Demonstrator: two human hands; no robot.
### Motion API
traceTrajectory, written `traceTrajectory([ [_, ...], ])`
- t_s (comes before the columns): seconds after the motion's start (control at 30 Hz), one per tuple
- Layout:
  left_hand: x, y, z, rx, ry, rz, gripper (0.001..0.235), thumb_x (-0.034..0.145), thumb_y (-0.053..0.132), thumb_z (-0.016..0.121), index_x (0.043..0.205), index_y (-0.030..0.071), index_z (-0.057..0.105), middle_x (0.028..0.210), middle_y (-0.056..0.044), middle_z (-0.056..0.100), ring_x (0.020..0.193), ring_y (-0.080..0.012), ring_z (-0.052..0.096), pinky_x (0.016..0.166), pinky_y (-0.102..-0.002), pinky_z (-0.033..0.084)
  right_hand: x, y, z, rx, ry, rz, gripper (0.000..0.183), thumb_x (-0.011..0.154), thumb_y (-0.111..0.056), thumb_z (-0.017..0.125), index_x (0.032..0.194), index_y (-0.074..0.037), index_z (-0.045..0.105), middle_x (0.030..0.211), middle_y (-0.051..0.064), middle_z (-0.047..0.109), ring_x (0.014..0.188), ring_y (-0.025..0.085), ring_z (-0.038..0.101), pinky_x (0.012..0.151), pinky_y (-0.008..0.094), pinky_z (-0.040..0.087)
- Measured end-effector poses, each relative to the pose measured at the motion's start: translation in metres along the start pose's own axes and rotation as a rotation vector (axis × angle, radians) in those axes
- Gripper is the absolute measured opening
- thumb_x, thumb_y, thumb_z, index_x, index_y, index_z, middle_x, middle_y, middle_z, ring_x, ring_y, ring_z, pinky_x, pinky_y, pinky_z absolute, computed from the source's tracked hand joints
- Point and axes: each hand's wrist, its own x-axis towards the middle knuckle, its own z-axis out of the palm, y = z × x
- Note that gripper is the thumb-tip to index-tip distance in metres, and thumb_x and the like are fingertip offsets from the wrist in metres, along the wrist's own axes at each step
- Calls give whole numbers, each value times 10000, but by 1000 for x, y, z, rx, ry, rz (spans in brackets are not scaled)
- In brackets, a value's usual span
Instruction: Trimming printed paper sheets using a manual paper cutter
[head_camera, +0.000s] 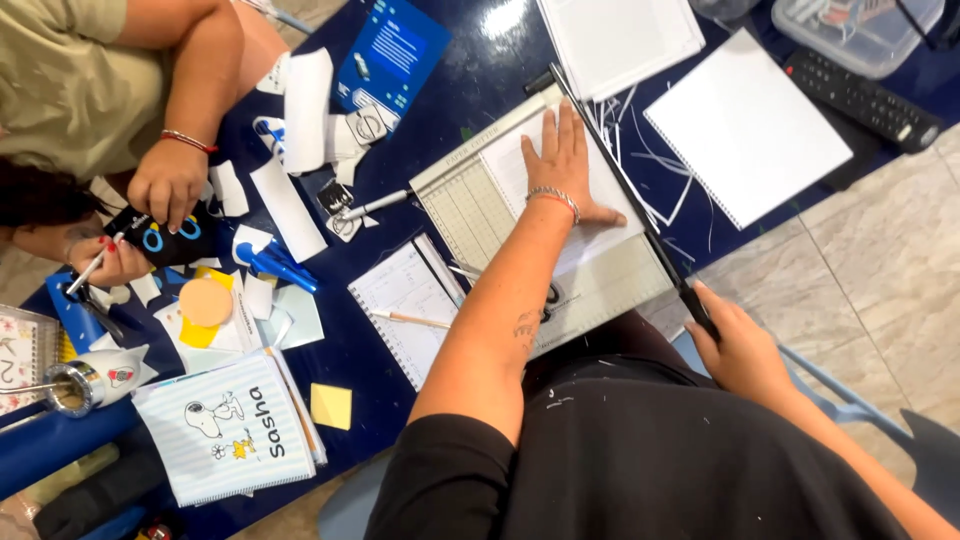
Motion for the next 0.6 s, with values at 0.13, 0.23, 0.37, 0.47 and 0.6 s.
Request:
traceTrajectory([
  [0.13,-2,-1,1,52,13,-19,1713,523,1123,606,1620,12,-98,1685,-161,-199,1561,-362,-130,1220,-642,139,-26,-61,-67,249,100,152,565,881,-101,732,1438,-155,650,944,-34,725,619,124,530,668,302,467],
  [0.23,-2,-3,-1,59,11,6,1703,507,1131,593,1624,28,-68,1698,-149,-152,1567,-358,-83,1210,-651,171,-38,-124,-144,504,119,-104,527,851,47,698,1371,-23,645,1189,60,735,593,103,516,564,220,456],
  [0.37,4,-3,10,38,63,-5,1720,513,1134,596,1618,15,-103,1694,-147,-179,1568,-359,-111,1223,-652,129,1,-172,-199,707,84,-339,788,747,165,570,1493,65,337,1638,303,398,1215,370,615,1132,450,486],
  [0.47,2,-3,2,-8,22,-9,1707,522,1073,662,1612,28,-133,1699,-128,-199,1571,-354,-129,1232,-642,90,83,-207,-210,364,370,-981,789,1014,-9,644,1671,66,213,1646,435,419,1099,385,675,1190,500,466],
  [0.6,0,-3,5,-26,20,0,1721,501,1070,672,1617,19,-112,1694,-141,-209,1570,-346,-140,1231,-637,82,143,-225,-204,591,335,-1142,636,1149,118,570,1674,-24,242,1552,249,332,1235,419,580,1020,441,568],
])
